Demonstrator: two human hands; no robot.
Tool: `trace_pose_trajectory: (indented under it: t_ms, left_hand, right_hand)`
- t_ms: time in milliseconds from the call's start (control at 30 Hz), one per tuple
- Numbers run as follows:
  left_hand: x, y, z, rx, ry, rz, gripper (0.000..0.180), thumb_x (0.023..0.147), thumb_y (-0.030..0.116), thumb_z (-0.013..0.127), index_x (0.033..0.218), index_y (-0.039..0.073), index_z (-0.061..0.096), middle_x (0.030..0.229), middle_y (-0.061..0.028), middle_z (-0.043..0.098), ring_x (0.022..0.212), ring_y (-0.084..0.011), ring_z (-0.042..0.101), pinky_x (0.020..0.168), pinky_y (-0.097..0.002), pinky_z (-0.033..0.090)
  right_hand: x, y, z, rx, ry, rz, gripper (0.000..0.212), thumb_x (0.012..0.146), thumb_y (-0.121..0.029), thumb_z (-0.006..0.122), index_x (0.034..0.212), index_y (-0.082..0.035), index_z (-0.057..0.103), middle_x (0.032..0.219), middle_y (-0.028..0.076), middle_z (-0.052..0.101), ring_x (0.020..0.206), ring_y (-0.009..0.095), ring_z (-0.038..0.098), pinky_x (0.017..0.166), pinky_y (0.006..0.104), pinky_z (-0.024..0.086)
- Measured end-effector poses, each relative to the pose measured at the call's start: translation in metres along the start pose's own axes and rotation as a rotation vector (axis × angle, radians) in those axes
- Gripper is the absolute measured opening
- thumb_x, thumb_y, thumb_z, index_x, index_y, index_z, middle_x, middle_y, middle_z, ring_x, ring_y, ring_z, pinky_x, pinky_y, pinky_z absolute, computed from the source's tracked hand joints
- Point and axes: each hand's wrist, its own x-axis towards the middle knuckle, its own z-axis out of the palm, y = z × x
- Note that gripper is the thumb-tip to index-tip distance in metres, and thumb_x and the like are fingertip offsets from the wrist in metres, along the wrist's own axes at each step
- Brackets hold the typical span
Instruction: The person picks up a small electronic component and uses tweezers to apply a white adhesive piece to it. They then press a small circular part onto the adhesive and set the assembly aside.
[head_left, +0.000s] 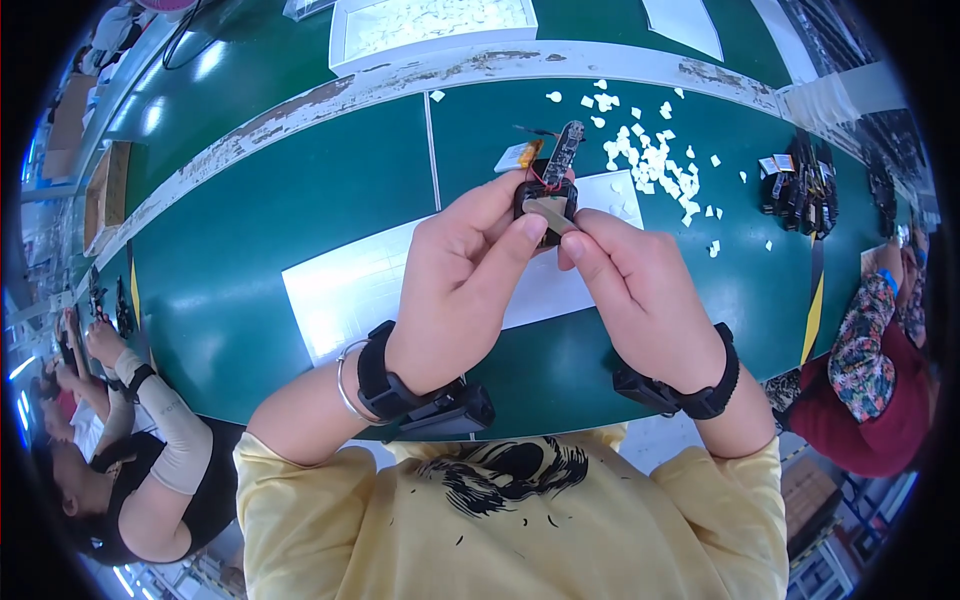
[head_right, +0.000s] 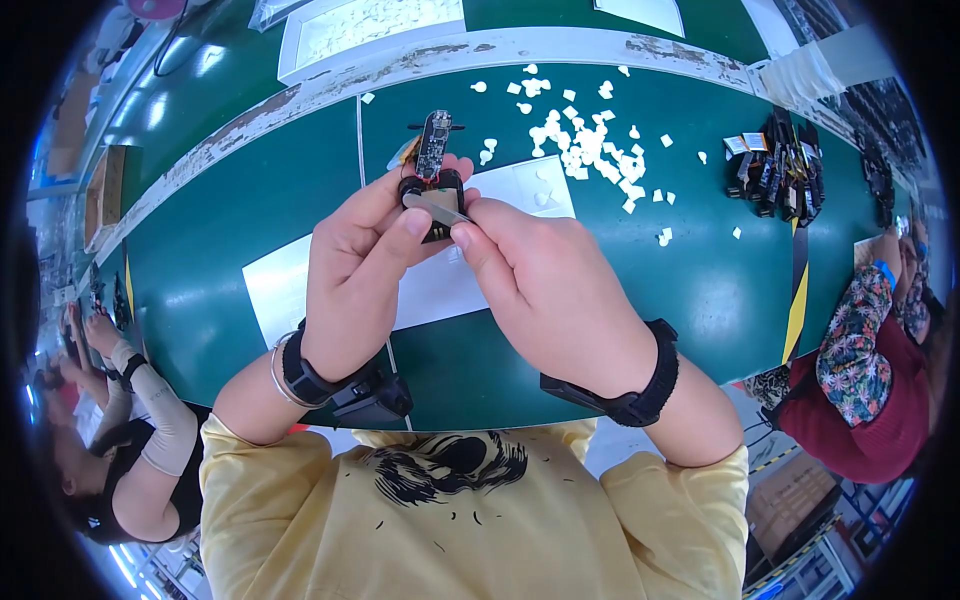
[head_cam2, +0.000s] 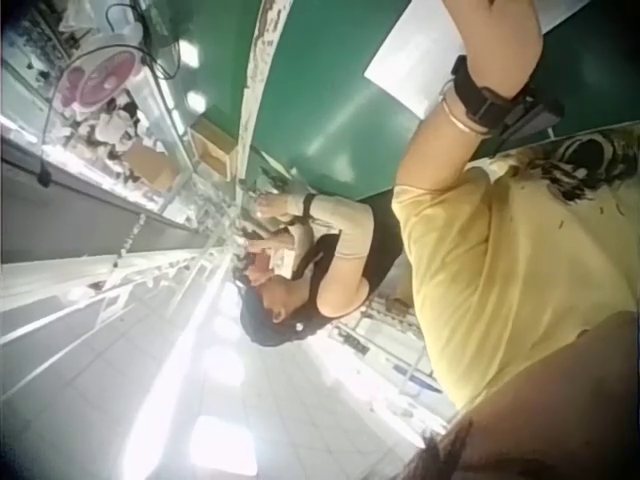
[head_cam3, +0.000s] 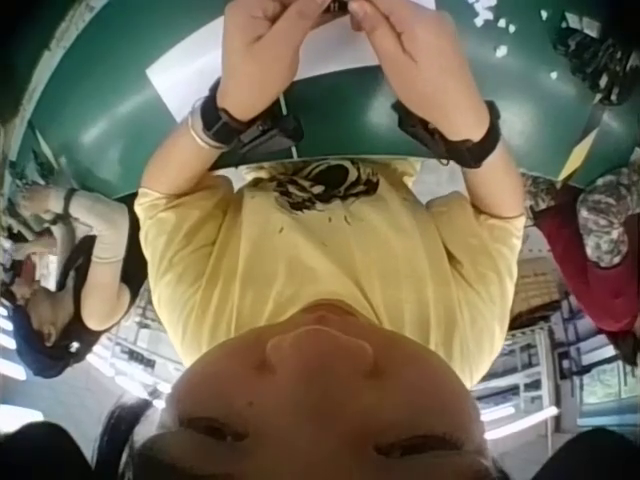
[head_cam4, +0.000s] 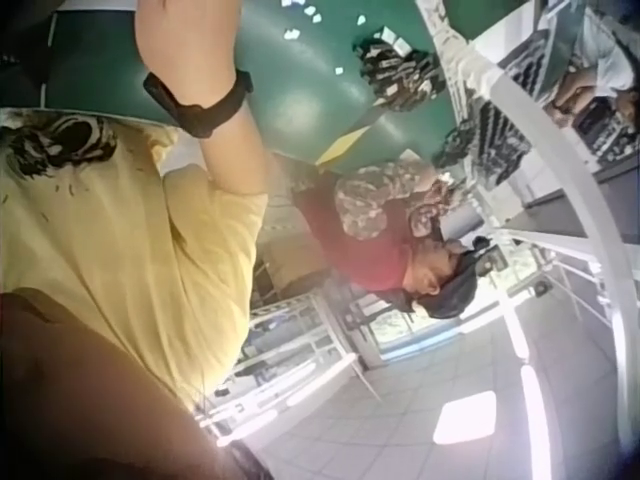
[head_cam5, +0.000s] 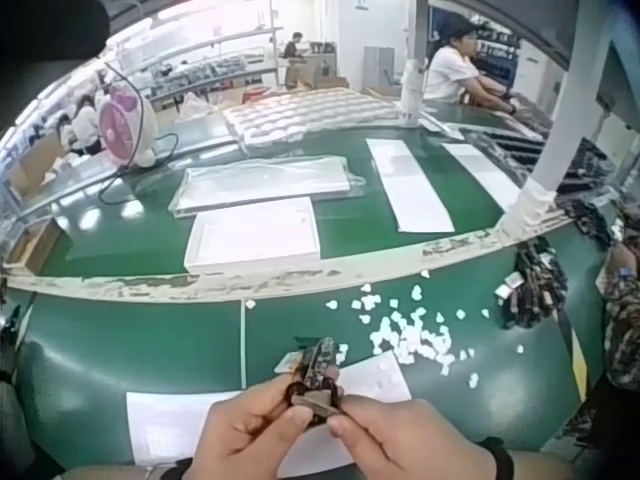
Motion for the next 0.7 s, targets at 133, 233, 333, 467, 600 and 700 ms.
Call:
trace_pose_trajectory:
  t_ms: [133,233,333,467,600,700]
  left_hand:
    - [0.0015,-0.0011,-0.0004,-0.09,-0.001,0.005,0.038,0.092,0.012,0.043,0.126,-0.004,0.041,0.118,-0.0116,0.054,0.105,-0.0168,0.054,0.091,-0.0315,0.043]
    - [0.0006,-0.0014,0.0013,-0.074,0.012,-0.001,0.038,0.092,0.012,0.043,0.126,-0.004,0.041,0.118,-0.0116,0.054,0.105,-0.0164,0.053,0.091,-0.0314,0.043]
    - [0.0016,-0.0015,0.0017,-0.054,0.008,0.016,0.038,0.092,0.013,0.043,0.126,-0.004,0.041,0.118,-0.0117,0.053,0.106,-0.0167,0.053,0.091,-0.0317,0.043]
    - [0.0022,0.0018,-0.0003,-0.067,-0.026,-0.003,0.037,0.093,0.013,0.042,0.126,-0.004,0.041,0.119,-0.0125,0.053,0.106,-0.0173,0.054,0.092,-0.0323,0.043]
    - [0.0015,0.0023,0.0022,-0.069,-0.018,0.002,0.037,0.093,0.013,0.041,0.126,-0.004,0.041,0.119,-0.0137,0.053,0.105,-0.0175,0.054,0.09,-0.0325,0.044]
    - [0.0027,0.0019,0.0043,-0.056,0.007,0.038,0.036,0.093,0.012,0.041,0.126,-0.004,0.042,0.118,-0.0144,0.054,0.105,-0.018,0.054,0.089,-0.0324,0.045]
  right_hand:
    - [0.0021,0.001,0.0012,0.015,-0.015,-0.017,0.022,0.091,-0.017,0.045,0.08,0.0,0.053,0.061,0.013,0.048,0.052,0.025,0.045,0.05,0.03,0.037]
    - [0.001,0.0039,0.005,-0.04,0.031,-0.041,0.021,0.091,-0.016,0.045,0.081,0.001,0.052,0.06,0.014,0.048,0.051,0.026,0.046,0.049,0.0311,0.037]
    - [0.0007,0.0013,0.0035,-0.077,0.011,-0.003,0.02,0.091,-0.016,0.045,0.081,0.001,0.051,0.061,0.015,0.05,0.05,0.029,0.047,0.048,0.0321,0.037]
    - [-0.0003,0.0032,0.0018,-0.102,-0.004,-0.048,0.02,0.091,-0.015,0.045,0.081,0.001,0.051,0.061,0.015,0.05,0.049,0.03,0.047,0.046,0.033,0.037]
    - [-0.0009,0.005,0.0039,-0.094,0.043,-0.071,0.019,0.091,-0.015,0.045,0.082,0.001,0.051,0.059,0.017,0.048,0.049,0.033,0.048,0.045,0.0343,0.036]
    - [0.0014,0.0029,0.0042,-0.105,0.041,-0.055,0.018,0.091,-0.015,0.046,0.084,0.001,0.05,0.059,0.017,0.049,0.05,0.033,0.049,0.045,0.0349,0.036]
